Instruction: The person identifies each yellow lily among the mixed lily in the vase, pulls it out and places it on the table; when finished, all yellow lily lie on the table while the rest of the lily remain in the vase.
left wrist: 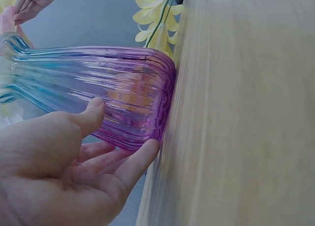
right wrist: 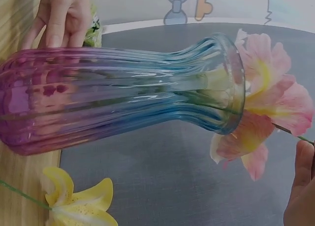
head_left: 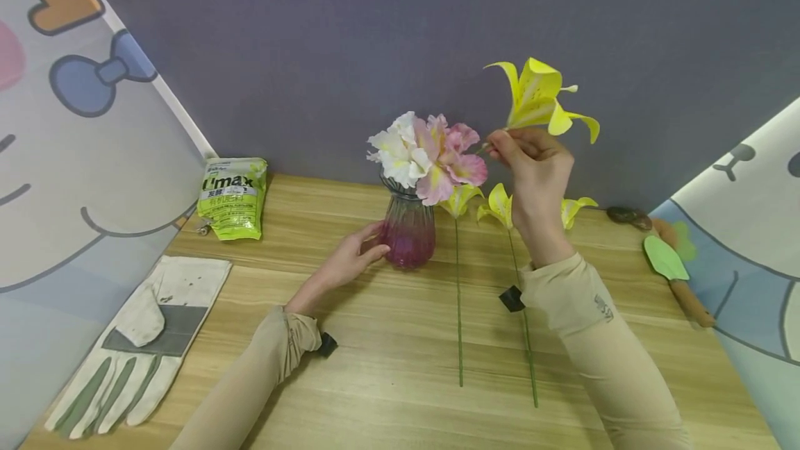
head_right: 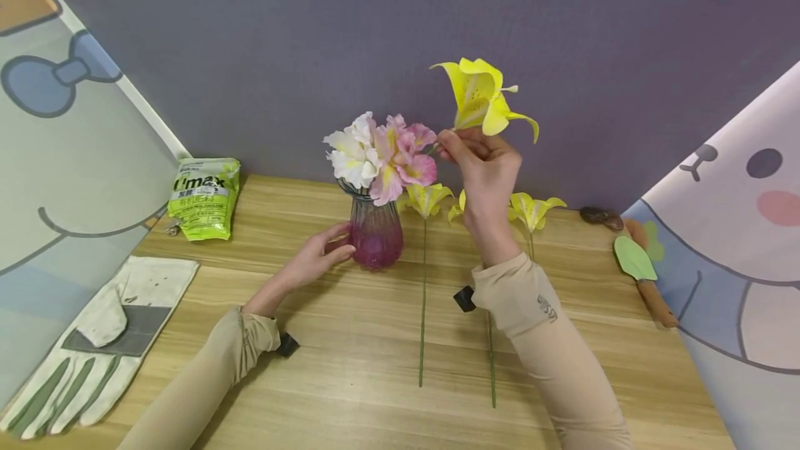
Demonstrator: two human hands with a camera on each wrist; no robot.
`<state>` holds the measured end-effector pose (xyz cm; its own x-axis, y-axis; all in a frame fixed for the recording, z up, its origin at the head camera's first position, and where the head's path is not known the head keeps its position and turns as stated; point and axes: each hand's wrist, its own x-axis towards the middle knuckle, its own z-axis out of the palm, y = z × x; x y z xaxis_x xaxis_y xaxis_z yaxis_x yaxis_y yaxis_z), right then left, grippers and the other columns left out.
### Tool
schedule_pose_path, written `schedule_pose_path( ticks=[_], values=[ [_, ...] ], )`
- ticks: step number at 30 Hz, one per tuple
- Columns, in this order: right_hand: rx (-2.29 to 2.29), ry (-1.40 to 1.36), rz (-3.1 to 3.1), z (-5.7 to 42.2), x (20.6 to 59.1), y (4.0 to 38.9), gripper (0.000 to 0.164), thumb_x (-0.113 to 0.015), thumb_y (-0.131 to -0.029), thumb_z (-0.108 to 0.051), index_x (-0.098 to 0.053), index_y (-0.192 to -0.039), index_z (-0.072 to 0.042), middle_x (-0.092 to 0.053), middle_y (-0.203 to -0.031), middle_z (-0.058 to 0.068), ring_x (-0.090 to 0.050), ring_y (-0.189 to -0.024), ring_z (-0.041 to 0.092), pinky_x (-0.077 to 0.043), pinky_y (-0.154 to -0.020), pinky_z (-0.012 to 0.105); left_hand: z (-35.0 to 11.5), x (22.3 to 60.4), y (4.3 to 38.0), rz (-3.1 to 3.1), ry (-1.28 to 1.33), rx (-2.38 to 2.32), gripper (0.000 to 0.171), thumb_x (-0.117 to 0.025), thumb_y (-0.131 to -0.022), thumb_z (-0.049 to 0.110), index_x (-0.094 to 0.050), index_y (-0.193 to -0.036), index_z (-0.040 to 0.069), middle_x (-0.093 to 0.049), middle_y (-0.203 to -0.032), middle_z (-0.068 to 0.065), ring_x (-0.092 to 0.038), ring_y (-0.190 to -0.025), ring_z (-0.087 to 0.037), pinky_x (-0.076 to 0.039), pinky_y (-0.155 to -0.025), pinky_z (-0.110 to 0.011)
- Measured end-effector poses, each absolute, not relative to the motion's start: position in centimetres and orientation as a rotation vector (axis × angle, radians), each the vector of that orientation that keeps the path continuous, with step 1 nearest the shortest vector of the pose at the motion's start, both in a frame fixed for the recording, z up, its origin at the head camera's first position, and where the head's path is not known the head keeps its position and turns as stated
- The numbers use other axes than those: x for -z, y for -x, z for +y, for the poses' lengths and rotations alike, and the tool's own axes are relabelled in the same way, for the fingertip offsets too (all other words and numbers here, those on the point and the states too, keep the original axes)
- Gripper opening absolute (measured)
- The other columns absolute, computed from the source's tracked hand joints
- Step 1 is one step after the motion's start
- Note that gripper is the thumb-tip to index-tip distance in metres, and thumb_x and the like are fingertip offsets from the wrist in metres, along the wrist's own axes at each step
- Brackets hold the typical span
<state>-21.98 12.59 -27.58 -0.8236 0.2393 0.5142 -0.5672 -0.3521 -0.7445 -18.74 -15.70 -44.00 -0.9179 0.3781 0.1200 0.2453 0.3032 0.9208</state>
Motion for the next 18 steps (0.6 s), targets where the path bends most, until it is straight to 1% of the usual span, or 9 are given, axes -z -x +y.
schedule_pose_path(
  ticks=[4,8,15,18],
  values=[
    [-2.265,-0.42,-1.3,13.0,27.3,21.9,0.008,-0.075,-0.093,0.014,-0.074,-0.086,0.01,-0.077,-0.081,0.017,-0.076,-0.07,0.021,-0.066,-0.068,0.025,-15.7,43.9,18.7,2.448,-0.594,-1.683,0.059,-0.063,-0.107,0.001,-0.038,-0.158,-0.012,-0.045,-0.158,-0.032,-0.053,-0.141,-0.045,-0.049,-0.115,-0.04],
    [-2.309,-0.404,-1.211,13.5,26.9,21.8,0.008,-0.073,-0.095,0.014,-0.073,-0.087,0.013,-0.076,-0.081,0.02,-0.076,-0.068,0.021,-0.065,-0.066,0.024,-15.8,44.0,18.6,2.453,-0.603,-1.679,0.058,-0.063,-0.107,0.002,-0.038,-0.158,-0.012,-0.046,-0.158,-0.033,-0.053,-0.141,-0.046,-0.049,-0.115,-0.042],
    [-2.395,-0.327,-1.033,14.8,25.6,21.9,0.01,-0.079,-0.089,0.013,-0.071,-0.087,0.018,-0.075,-0.079,0.024,-0.074,-0.066,0.025,-0.065,-0.064,0.025,-15.8,44.0,18.7,2.453,-0.604,-1.679,0.058,-0.062,-0.108,0.002,-0.038,-0.158,-0.012,-0.045,-0.158,-0.032,-0.053,-0.141,-0.046,-0.049,-0.115,-0.043],
    [-2.419,-0.301,-0.968,15.2,25.2,21.8,0.008,-0.077,-0.089,0.016,-0.071,-0.087,0.019,-0.074,-0.08,0.025,-0.073,-0.066,0.026,-0.065,-0.063,0.026,-15.8,44.1,18.8,2.455,-0.597,-1.669,0.058,-0.063,-0.108,0.002,-0.038,-0.158,-0.012,-0.045,-0.159,-0.032,-0.053,-0.141,-0.045,-0.049,-0.115,-0.042]
  ],
)
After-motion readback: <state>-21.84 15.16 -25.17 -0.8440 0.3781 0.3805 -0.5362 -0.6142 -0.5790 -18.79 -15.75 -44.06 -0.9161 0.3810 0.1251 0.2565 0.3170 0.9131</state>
